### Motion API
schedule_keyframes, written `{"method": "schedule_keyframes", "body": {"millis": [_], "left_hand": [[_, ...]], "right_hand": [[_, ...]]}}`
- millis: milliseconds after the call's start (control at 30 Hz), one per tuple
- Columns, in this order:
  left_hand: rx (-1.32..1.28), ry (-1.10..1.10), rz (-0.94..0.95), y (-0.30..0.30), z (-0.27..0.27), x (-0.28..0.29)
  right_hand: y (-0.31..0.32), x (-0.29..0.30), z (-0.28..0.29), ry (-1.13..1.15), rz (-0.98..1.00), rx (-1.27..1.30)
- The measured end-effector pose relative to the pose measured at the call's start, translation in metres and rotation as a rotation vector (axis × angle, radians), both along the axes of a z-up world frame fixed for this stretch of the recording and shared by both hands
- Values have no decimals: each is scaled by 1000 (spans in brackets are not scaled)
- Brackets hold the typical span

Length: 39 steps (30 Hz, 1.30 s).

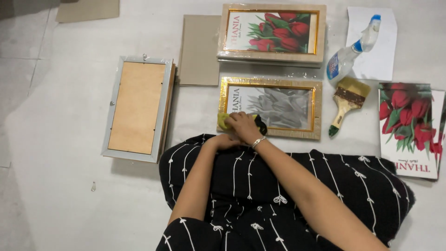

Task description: Cleaning and preparing picture frames using a brush, spray, and cloth

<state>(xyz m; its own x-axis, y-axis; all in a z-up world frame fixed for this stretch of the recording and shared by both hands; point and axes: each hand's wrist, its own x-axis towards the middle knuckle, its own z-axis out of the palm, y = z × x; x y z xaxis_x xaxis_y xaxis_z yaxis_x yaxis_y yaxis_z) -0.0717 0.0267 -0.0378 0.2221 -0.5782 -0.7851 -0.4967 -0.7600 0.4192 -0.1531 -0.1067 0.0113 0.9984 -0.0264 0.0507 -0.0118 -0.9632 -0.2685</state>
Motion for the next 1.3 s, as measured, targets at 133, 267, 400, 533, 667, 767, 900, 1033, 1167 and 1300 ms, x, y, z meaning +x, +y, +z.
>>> {"method": "schedule_keyframes", "body": {"millis": [133, 267, 400, 533, 667, 767, 900, 1033, 1167, 1300], "left_hand": [[-99, 50, 250, 28, 131, 8], [-266, -123, 693, 40, 105, 27], [-428, -160, 986, 32, 52, 45], [-450, -178, 1034, 19, 36, 44], [-439, -177, 984, 13, 40, 45], [-447, -198, 933, 13, 43, 44], [-484, -235, 890, 15, 55, 40], [-466, -240, 866, 13, 52, 41], [-447, -238, 856, 12, 53, 39], [-423, -233, 858, 8, 56, 41]], "right_hand": [[-57, -34, -8, -111, -121, -99], [-143, -107, 1, 37, -367, -137], [-194, -154, -25, 134, -597, -143], [-143, -117, -26, 82, -516, -83], [-57, -39, -25, -50, -234, -69], [-2, 12, -19, -112, -138, -14], [-19, 21, -7, -120, -141, -20], [-91, -12, -1, -162, -307, -122], [-175, -71, -37, -251, -527, -319], [-174, -80, -42, -147, -796, -226]]}}
